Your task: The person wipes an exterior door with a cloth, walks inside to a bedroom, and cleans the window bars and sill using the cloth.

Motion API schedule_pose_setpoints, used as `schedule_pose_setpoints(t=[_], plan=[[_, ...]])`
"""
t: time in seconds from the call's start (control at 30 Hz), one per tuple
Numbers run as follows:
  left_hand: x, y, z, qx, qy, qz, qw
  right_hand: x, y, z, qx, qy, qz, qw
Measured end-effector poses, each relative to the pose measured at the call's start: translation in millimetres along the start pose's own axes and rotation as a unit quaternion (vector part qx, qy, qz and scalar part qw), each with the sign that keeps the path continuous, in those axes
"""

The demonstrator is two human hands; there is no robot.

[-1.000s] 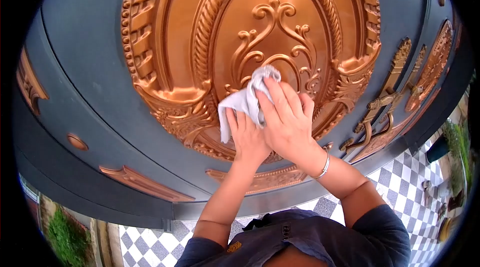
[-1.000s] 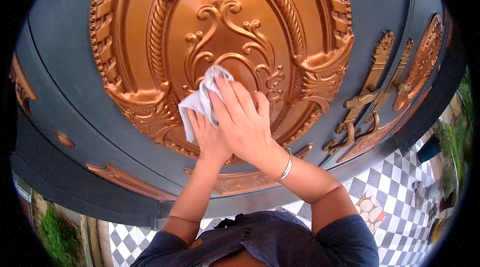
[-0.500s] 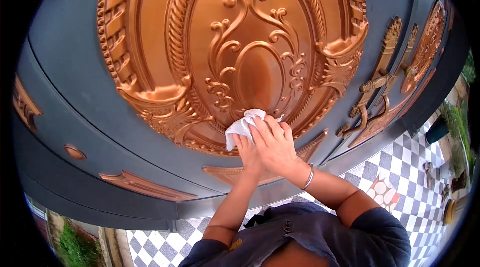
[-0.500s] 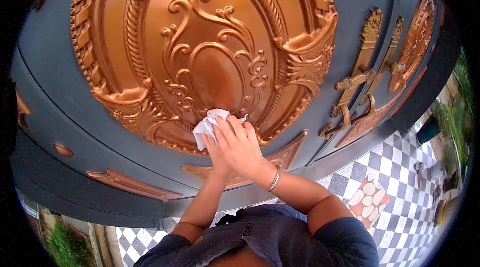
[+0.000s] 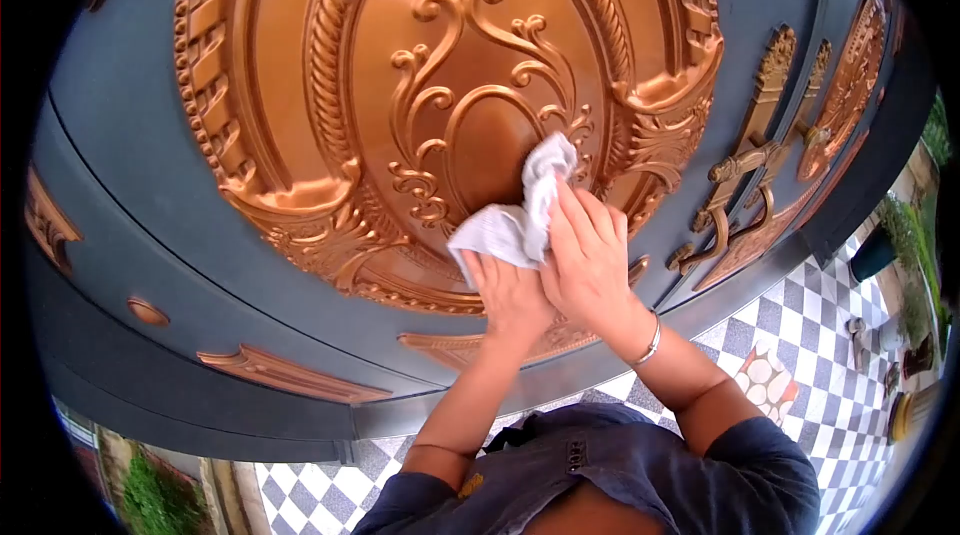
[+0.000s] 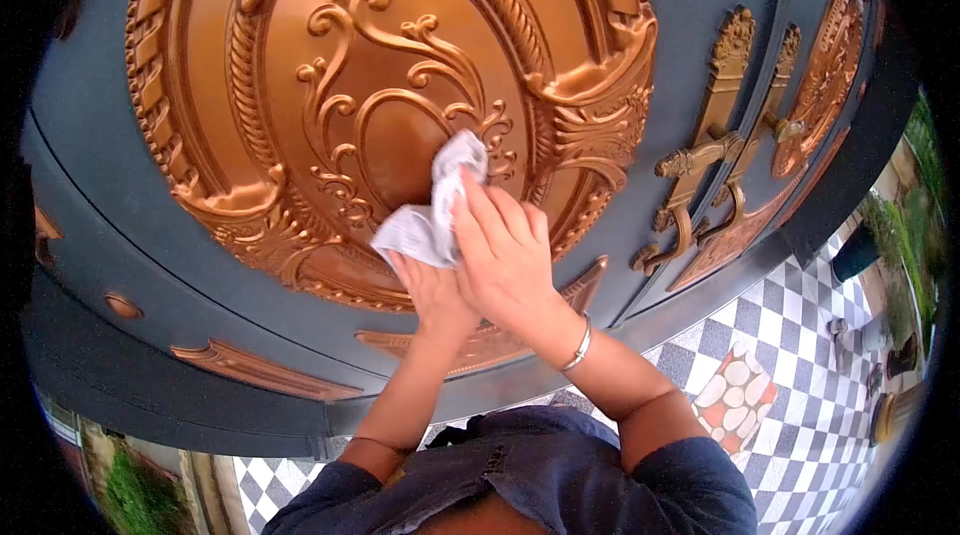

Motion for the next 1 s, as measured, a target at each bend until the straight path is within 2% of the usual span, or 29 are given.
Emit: schedule_pose_setpoints(t=[0.03, 0.13, 0.23, 0.37, 0.5, 0.6, 0.67, 0.77, 0.8, 0.83, 1.0], plan=[[-4.7, -5.5, 1.3, 0.005, -0.012, -0.028, 1.0, -1.9, -7.8, 6.1, -0.029, -0.001, -0.019, 0.999], [12.5, -4.8, 9.3, 0.015, -0.037, -0.018, 0.999, 9.0, -6.4, 4.6, -0.02, 0.062, -0.025, 0.998], [34.5, 20.7, 15.8, 0.036, -0.063, 0.027, 0.997, 26.4, 22.8, 1.0, -0.008, 0.094, -0.01, 0.995], [59.0, 56.1, 26.9, 0.073, -0.085, 0.083, 0.99, 63.2, 63.6, 5.2, -0.004, 0.056, 0.112, 0.992], [63.4, 72.8, 44.0, 0.035, -0.09, 0.129, 0.987, 74.5, 70.1, 12.1, -0.02, 0.012, 0.128, 0.991], [56.6, 68.8, 41.9, 0.05, -0.092, 0.11, 0.988, 70.1, 66.7, 13.8, -0.013, 0.013, 0.115, 0.993], [40.3, 59.5, 38.0, 0.024, -0.029, 0.068, 0.997, 65.8, 61.7, 14.2, -0.011, 0.013, 0.105, 0.994], [26.0, 39.3, 34.7, 0.04, -0.039, 0.029, 0.998, 52.3, 40.9, 9.0, 0.023, 0.026, 0.089, 0.995], [18.8, 31.8, 32.0, 0.051, -0.045, -0.01, 0.998, 43.1, 27.6, 6.7, 0.028, 0.03, 0.065, 0.997], [15.9, 21.6, 28.6, 0.051, -0.046, -0.01, 0.998, 34.0, 14.0, 4.3, 0.032, 0.034, 0.041, 0.998], [-23.7, -29.8, 1.6, 0.065, -0.069, -0.095, 0.991, 5.4, -35.3, 5.2, -0.002, -0.004, -0.024, 1.0]])
Point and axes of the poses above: each hand's wrist, its own y-axis away from the middle knuckle, its own x-axis out of the palm, z = x × y, the point moved 10 cm from there along -y, towards the middle knuckle, and after that the axes turned 4 degrees about -y, right-handed, at the moved point
